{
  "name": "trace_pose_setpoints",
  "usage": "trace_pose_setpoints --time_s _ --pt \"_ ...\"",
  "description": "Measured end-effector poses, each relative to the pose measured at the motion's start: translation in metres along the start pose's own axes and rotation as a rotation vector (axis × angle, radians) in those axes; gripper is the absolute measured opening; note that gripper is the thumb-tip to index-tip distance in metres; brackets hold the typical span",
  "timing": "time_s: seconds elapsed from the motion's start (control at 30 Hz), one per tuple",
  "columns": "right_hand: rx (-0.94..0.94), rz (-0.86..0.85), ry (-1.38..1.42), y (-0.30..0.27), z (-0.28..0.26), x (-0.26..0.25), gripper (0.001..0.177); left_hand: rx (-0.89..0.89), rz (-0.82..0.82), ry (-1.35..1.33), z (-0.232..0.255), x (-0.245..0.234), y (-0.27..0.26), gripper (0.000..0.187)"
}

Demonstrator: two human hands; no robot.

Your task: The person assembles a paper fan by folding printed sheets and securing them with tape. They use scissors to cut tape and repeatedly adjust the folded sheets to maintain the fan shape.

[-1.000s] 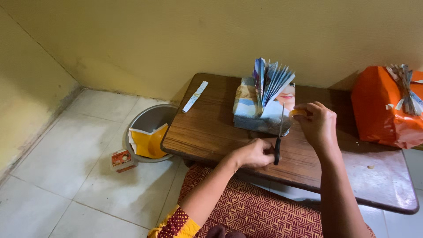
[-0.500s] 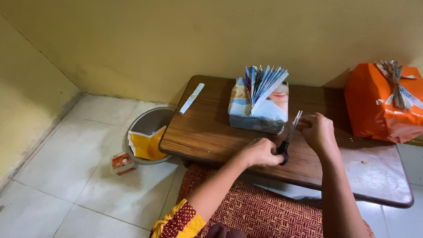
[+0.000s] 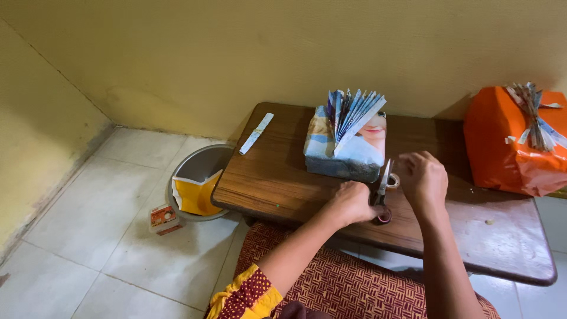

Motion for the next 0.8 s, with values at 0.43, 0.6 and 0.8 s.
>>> trace_pose_setpoints --time_s 0.43,0.6,0.8 --pt "0.421 -0.407 0.751 0.036 -0.051 0.044 0.031 0.058 0.484 -0.294 -0.044 -0.118 -0.036 0.017" --pt "0.422 -0.512 0.844 0.039 -0.052 0.071 0.031 0.239 0.785 -0.221 -0.034 -0.120 -0.025 0.032" --pt "0.547 -0.529 1.009 0.040 -0.044 0.091 0.024 0.258 0.823 -0.256 -0.036 -0.111 -0.022 0.027"
Point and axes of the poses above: each hand's wrist, its own y-axis towards the middle knuckle, its own x-axis out of the palm, z = x × y, the point moved 6 cm from there along y, towards the middle knuckle, and after that the axes turned 1 degree about z, right-handed, at the moved point
